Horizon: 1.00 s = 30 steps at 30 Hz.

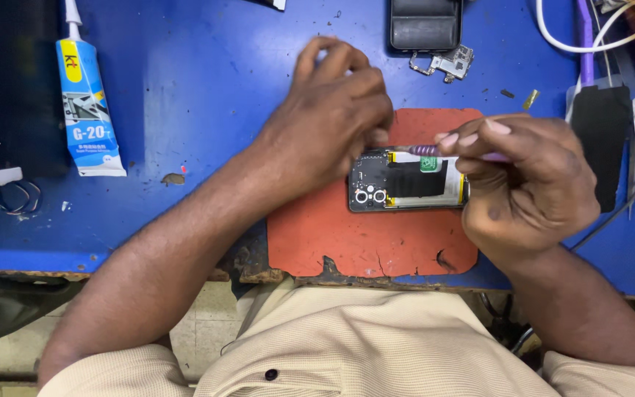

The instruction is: The person cleans the internal components of a disassembled smartphone with a cotton swab, then handles the phone casing and battery. They use tweezers to remove a small part and place it on the table.

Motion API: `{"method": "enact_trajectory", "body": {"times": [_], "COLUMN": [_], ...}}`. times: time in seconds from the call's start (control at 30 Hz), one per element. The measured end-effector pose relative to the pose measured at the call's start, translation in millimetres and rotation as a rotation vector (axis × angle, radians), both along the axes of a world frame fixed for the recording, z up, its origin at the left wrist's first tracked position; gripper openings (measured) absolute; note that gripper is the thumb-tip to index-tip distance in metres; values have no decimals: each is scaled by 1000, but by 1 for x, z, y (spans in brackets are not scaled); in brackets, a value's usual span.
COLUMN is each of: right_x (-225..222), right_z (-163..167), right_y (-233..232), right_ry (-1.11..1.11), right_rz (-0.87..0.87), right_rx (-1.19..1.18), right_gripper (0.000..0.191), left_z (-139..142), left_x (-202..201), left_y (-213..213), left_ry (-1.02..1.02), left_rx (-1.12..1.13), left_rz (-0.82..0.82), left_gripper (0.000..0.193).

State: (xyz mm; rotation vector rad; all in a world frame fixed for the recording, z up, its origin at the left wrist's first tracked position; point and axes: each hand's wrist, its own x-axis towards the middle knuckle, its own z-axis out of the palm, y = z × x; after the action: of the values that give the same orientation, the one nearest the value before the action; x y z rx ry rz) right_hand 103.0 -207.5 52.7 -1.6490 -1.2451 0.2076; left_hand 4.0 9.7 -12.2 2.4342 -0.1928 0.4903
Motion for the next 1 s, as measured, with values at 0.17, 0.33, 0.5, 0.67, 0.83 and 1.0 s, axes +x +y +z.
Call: {"method": "enact_trajectory", "body": {"times": [0.17, 0.33, 0.5, 0.67, 0.83, 1.0], "right_x": [-3, -6, -9, -10, -14, -20], "right_z": [-15, -22, -24, -19, -9, -7], "right_y": [7, 6, 9, 18, 25, 30], "right_ry": [-138, -115, -117, -263, -221, -95], "right_rz": [249, 337, 338, 400, 517, 556], "right_rx": [-17, -35, -37, 9, -12, 28], "right_gripper": [53, 59, 58, 52, 41, 30], "left_z": [-18, -24, -23, -22, -21, -20], "left_x": [7, 6, 7, 7, 8, 7], "left_y": [10, 10, 10, 9, 6, 6], "left_ry": [-86, -85, -82, -68, -74, -66], "left_rx": [58, 69, 70, 60, 81, 66], "left_rz": [149, 174, 187, 192, 203, 193], "left_gripper": [10, 8, 9, 10, 11, 7]}}
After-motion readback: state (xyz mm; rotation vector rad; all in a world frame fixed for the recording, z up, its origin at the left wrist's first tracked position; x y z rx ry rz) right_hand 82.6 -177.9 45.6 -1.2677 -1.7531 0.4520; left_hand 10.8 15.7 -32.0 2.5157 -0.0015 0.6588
